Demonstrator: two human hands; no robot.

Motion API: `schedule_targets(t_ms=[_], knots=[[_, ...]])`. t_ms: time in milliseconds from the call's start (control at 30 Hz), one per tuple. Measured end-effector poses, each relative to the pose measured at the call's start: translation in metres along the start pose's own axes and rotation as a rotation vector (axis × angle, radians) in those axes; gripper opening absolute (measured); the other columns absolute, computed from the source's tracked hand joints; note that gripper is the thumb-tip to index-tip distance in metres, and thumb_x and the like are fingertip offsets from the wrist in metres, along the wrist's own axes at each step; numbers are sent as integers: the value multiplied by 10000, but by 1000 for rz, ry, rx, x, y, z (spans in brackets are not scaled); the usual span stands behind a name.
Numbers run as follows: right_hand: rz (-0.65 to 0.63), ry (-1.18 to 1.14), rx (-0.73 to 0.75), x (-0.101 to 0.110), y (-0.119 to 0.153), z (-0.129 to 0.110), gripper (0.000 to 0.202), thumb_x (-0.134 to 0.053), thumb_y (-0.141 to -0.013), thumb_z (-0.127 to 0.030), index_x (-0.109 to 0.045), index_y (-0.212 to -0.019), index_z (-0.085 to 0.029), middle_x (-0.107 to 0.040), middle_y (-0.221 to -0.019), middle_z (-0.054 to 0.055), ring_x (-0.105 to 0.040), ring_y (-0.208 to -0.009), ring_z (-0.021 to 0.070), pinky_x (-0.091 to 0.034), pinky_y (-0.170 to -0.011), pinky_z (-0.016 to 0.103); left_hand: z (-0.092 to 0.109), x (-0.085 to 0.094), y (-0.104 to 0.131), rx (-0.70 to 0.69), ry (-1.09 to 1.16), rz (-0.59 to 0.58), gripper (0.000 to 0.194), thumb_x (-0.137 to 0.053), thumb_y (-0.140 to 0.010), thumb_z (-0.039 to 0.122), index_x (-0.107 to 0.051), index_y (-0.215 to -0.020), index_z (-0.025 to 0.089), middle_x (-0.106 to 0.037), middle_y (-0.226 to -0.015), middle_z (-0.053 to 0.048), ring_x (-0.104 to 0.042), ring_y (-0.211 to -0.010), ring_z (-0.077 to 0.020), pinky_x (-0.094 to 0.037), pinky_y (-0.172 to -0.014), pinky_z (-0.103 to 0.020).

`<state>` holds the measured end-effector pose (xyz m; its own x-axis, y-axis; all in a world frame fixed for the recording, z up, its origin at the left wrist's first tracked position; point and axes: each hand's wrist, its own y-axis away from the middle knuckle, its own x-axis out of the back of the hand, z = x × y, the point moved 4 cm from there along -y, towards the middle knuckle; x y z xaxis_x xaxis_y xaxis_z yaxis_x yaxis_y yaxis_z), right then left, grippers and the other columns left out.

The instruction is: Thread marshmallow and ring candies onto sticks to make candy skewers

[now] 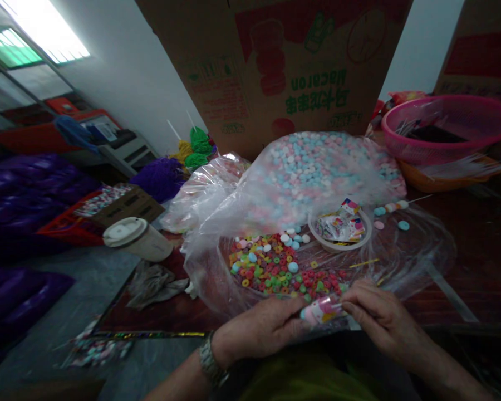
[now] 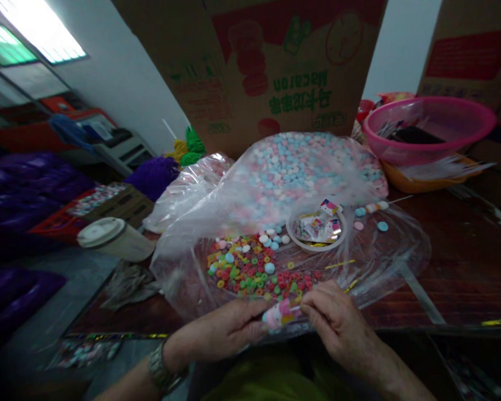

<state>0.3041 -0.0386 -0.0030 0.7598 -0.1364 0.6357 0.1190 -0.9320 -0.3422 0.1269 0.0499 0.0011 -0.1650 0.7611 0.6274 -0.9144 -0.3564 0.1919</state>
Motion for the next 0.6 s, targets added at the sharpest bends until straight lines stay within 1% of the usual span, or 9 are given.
schedule_targets(t_ms=[67, 133, 167, 233, 300, 333, 400, 467, 600], knots=[[32, 31, 70, -6, -1, -5, 160, -419, -913, -154, -563, -849, -184, -584, -720, 25, -531, -697, 159, -399, -653, 285, -8, -19, 2, 83, 239, -71, 330, -323, -935, 442, -509, -940, 168, -538, -761, 2, -507, -608, -105, -419, -547, -184], [41, 37, 88, -14, -3, -4, 162, -421, -904, -136, -570, -868, -188, -596, -731, 27, -539, -710, 167, -397, -677, 303, -14, -33, -1, 145, 347, -37, 346, -293, -942, 445, -494, -932, 163, -499, -753, 11, -475, -618, -100, -403, -542, -182], [50, 15, 47, -18, -4, -1, 150, -429, -902, -149, -573, -893, -192, -600, -749, 29, -544, -724, 171, -402, -688, 309, -15, -36, -3, 155, 362, 4, 346, -296, -941, 442, -497, -915, 162, -489, -748, 12, -466, -635, -103, -400, -559, -187], [102, -112, -132, -24, -7, 9, 159, -466, -895, -224, -545, -1030, -196, -601, -818, 35, -550, -720, 170, -427, -672, 303, -16, -37, -8, 162, 361, 108, 329, -319, -937, 422, -497, -853, 158, -478, -723, 15, -449, -655, -110, -387, -580, -200], [98, -333, -322, -35, -8, 17, 318, -504, -878, -321, -466, -1162, -183, -594, -869, 41, -561, -713, 165, -453, -637, 285, -17, -34, -10, 167, 360, 202, 317, -327, -934, 402, -481, -804, 158, -476, -708, 14, -437, -650, -112, -375, -578, -210], [54, -435, -382, -43, -8, 18, 351, -512, -870, -357, -461, -1164, -173, -592, -855, 36, -563, -702, 163, -457, -617, 274, -17, -33, -11, 161, 348, 238, 313, -331, -932, 395, -476, -788, 158, -481, -713, 10, -437, -656, -114, -375, -587, -216], [-58, -533, -422, -60, -9, 14, 257, -480, -883, -385, -537, -1003, -165, -575, -726, 3, -551, -644, 154, -441, -576, 253, -19, -30, -9, 144, 304, 288, 306, -348, -924, 390, -477, -775, 157, -497, -739, -2, -446, -686, -121, -386, -626, -228], [-100, -459, -408, -71, -10, 8, 253, -424, -909, -366, -555, -818, -168, -533, -609, -18, -521, -574, 141, -407, -535, 237, -23, -33, -6, 170, 353, 219, 296, -357, -915, 414, -475, -814, 162, -488, -725, 4, -450, -644, -112, -398, -593, -222], [-29, -24, -166, -73, -14, -2, 271, -363, -915, -255, -527, -714, -177, -564, -612, 12, -532, -563, 144, -367, -522, 245, -30, -50, 1, 286, 694, -145, 327, -393, -879, 510, -444, -904, 188, -411, -625, 58, -390, -446, -67, -356, -408, -165]])
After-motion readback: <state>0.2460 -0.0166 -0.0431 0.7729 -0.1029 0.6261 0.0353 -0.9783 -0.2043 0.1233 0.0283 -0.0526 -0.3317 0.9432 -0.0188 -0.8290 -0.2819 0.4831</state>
